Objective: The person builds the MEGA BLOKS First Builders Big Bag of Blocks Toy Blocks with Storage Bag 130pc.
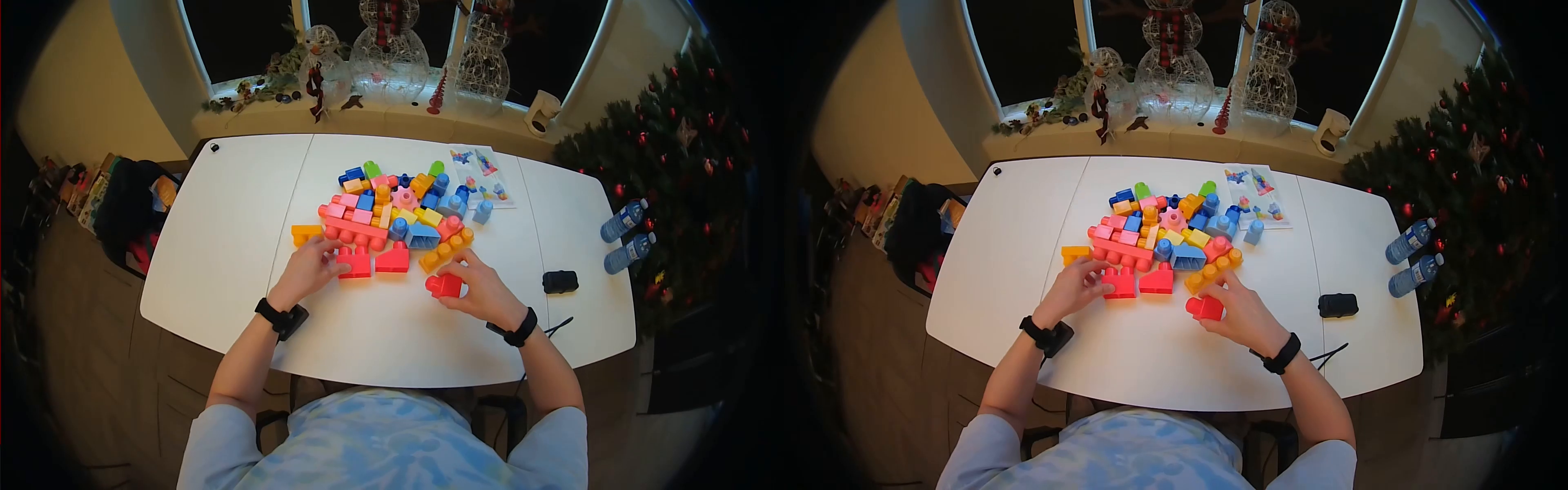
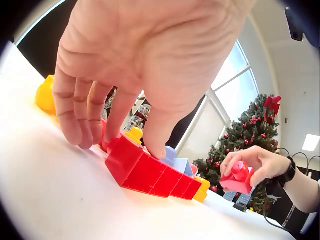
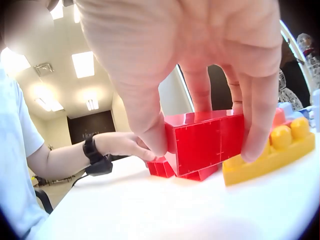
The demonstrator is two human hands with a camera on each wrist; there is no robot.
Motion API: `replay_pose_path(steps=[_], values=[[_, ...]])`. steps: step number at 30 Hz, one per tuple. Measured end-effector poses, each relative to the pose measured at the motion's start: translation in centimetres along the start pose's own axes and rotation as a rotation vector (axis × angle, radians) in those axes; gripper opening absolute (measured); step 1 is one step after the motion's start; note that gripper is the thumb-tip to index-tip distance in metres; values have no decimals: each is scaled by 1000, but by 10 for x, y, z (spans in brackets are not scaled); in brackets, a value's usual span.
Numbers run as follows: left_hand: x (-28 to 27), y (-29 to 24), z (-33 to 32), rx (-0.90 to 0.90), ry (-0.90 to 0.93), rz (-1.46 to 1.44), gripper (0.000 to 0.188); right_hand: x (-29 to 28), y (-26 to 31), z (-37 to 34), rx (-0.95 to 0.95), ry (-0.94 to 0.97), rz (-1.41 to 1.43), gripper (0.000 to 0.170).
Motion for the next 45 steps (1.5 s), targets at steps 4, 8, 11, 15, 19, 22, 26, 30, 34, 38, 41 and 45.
replay_pose_path(steps=[4, 8, 11, 15, 19, 22, 26, 30, 34, 38, 41, 45], values=[[0, -2, -2, -53, 82, -89, 51, 8, -27, -25, 42, -101, -35, 45], [5, -12, -15, -13, 159, -148, 56, 11, -47, -40, 62, -142, -133, 45], [12, -13, -25, 54, 168, -72, 58, 13, -55, -46, 50, -149, -75, 45], [17, -36, -39, 67, 172, -62, 59, 8, -47, -52, 115, -110, -20, 44], [24, -68, -44, 82, 168, -79, 54, 9, -39, -55, 207, -121, -58, 44], [40, -81, -37, 277, 118, -11, 45, 12, -48, -55, 217, -190, -103, 44], [62, -93, -25, 384, 104, -74, 46, 1, -49, -61, 189, -248, -105, 44], [58, -116, -25, 397, 57, -37, 55, -29, -18, -64, 135, -239, 247, 59], [31, -149, -33, 550, -48, -274, 61, -36, 5, -46, 73, -97, 555, 88], [15, -161, -31, 733, -120, -214, 61, -25, 35, -13, -108, 57, 775, 89], [6, -146, -31, 778, -118, -145, 56, -17, 44, 0, -176, 102, 841, 85], [-4, -115, -36, 399, -83, -115, 43, -14, 35, 3, -31, -5, 426, 71]])
Point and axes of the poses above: each hand's wrist, its own z-axis towards the middle knuckle, its own x-axis out of the palm, y = z × x, the point moved 1 cm from there along z, towards the middle knuckle
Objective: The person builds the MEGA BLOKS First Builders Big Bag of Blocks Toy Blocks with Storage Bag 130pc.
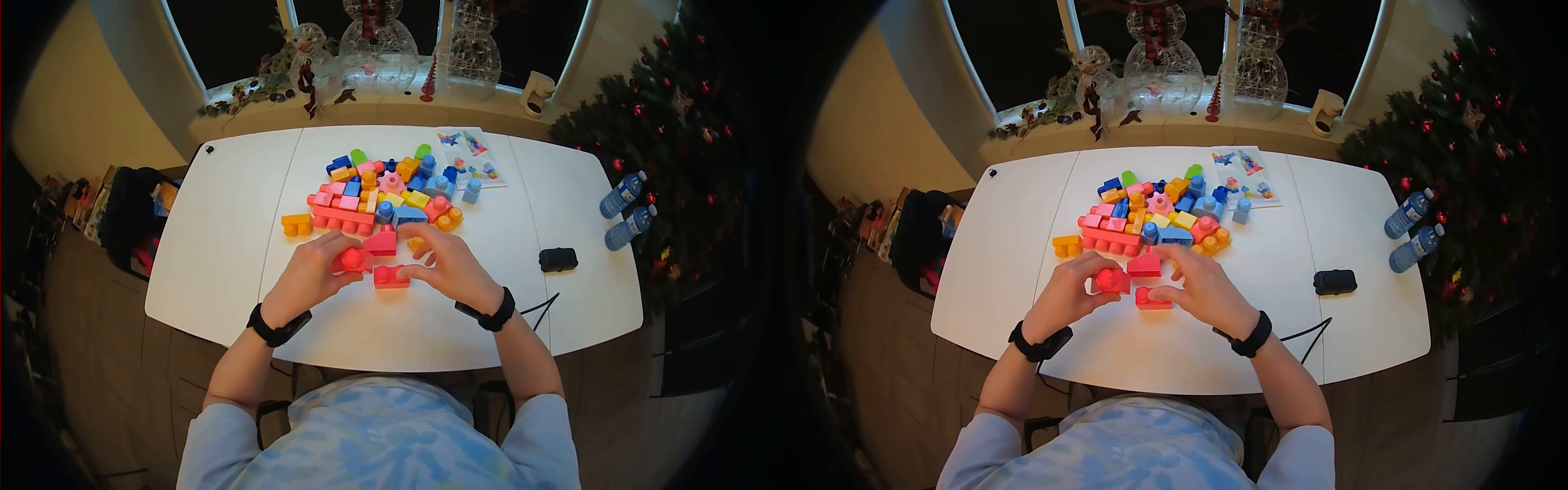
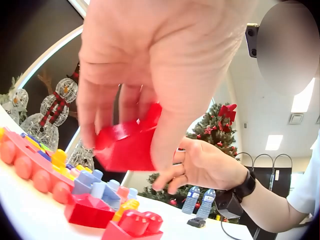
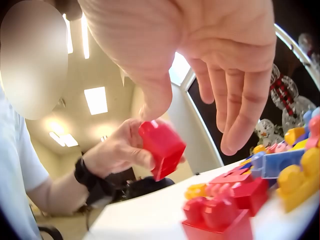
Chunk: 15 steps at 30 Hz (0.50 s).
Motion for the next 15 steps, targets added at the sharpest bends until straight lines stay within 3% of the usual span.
replay_pose_path(steps=[1, 3, 7, 15], values=[[4, 12, -6, -62, 83, 71, 42, 0, -3, -1, 22, 12, -210, 64], [16, 31, -15, -130, 210, 221, 42, 11, -22, -5, -29, 15, -280, 58], [43, 48, -22, -120, 241, 233, 40, 37, -45, -4, -33, 32, -419, 48], [51, 53, -24, -126, 202, 186, 40, 62, -56, 5, -131, 28, -361, 41]])
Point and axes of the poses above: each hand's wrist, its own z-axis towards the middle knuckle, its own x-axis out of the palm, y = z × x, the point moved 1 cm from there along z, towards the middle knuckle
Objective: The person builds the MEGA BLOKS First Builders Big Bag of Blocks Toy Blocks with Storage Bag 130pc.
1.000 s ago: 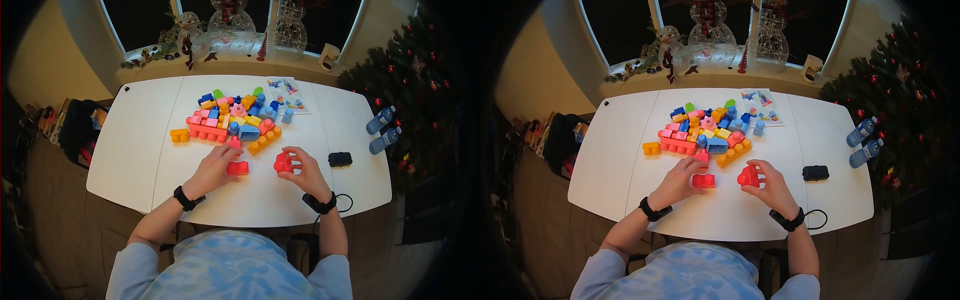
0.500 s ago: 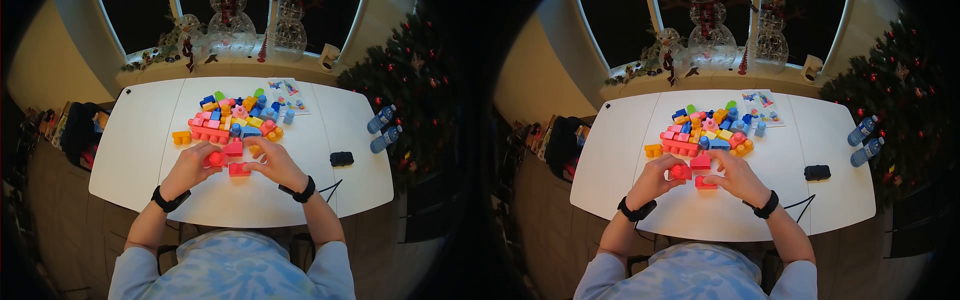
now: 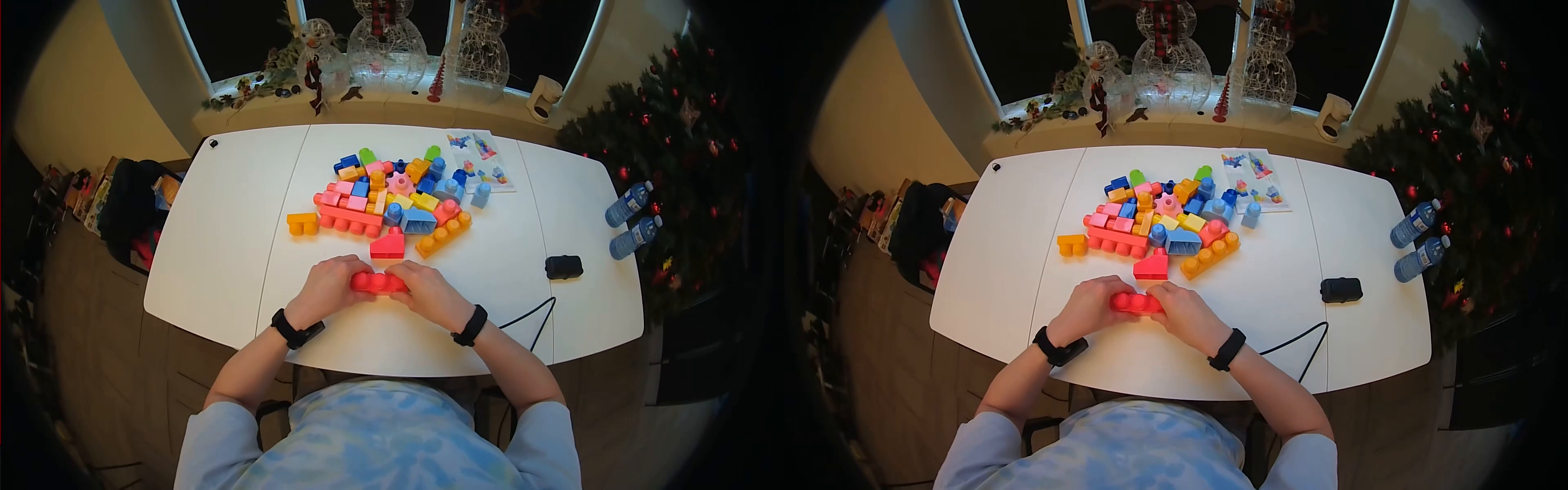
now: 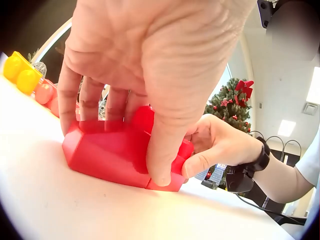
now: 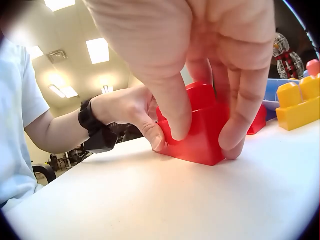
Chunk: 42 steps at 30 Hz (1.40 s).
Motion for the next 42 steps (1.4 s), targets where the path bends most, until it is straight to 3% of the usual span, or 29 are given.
replay_pose_path(steps=[5, 9, 17, 21, 25, 29, 32, 34, 38, 40, 42], values=[[1, 1, -6, -24, -22, -24, 42, -16, 7, 14, 9, 15, 18, 37], [0, -7, -6, 24, -57, -36, 40, -22, 0, 36, -82, -185, -156, 29], [-5, 3, -17, 3, -4, -55, 37, 0, -13, 52, -109, 48, -440, 35], [-10, 8, -25, -23, -2, -44, 37, -16, -11, 26, -170, 32, -466, 33], [-12, 5, -26, -50, 9, -26, 37, -29, -15, -5, -137, 56, -399, 34], [-18, -7, -25, -77, 10, -24, 43, -42, -20, -30, 14, 129, -354, 31], [-23, -5, -30, -84, 17, 8, 55, -48, -30, -45, 39, 166, -368, 33], [-27, -2, -31, -117, 37, 82, 64, -52, -29, -50, -49, 136, -434, 43], [-29, 9, -40, -161, 6, 96, 66, -73, -8, -63, 42, 137, -273, 56], [-26, 16, -42, -129, 19, 78, 63, -77, -3, -68, 71, -22, -266, 64], [-24, 12, -41, -129, 36, 35, 59, -74, -4, -63, 138, -54, -251, 61]])
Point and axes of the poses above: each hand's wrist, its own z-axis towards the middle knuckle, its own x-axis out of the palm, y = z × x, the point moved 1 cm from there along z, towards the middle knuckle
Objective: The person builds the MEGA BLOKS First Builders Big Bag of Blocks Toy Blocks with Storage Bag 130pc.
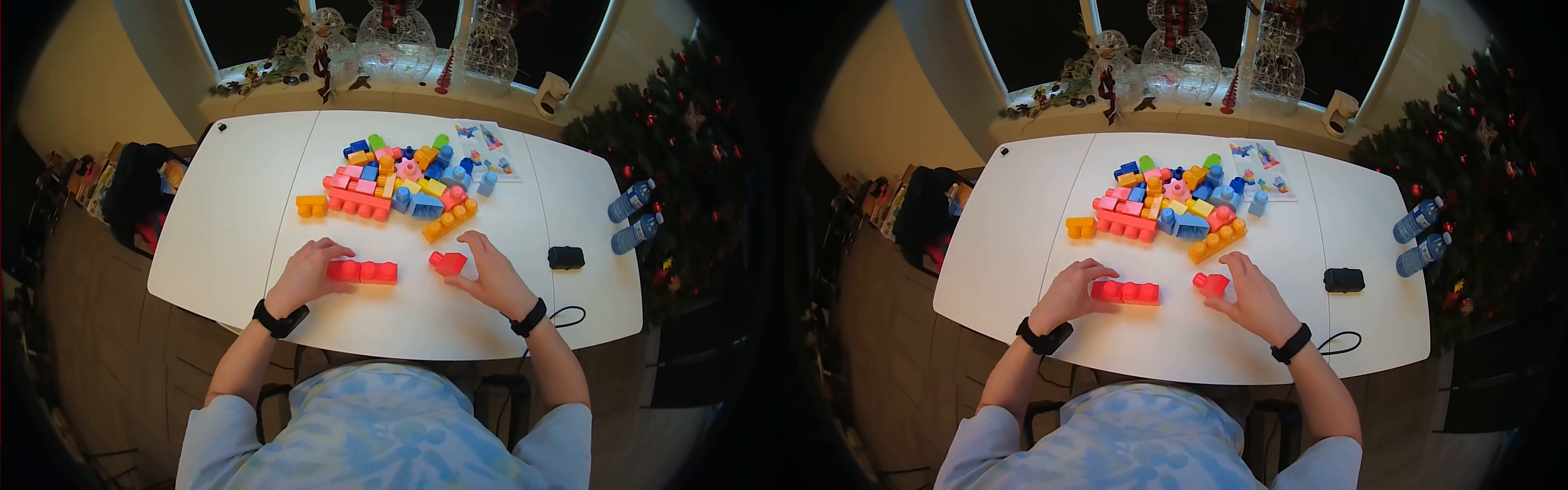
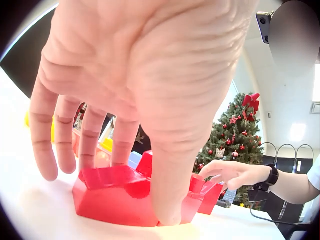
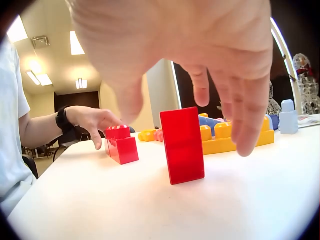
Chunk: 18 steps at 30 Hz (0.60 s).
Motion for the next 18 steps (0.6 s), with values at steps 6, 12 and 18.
replay_pose_path(steps=[6, 12, 18], values=[[4, -17, 3, 20, -32, -9, 40, 24, -1, 19, 93, 42, 65, 45], [12, -16, 2, 54, -98, -7, 33, 54, 11, 27, -32, 58, 243, 40], [18, -17, 1, 28, -69, -37, 36, 57, 10, 27, 9, 71, 136, 38]])
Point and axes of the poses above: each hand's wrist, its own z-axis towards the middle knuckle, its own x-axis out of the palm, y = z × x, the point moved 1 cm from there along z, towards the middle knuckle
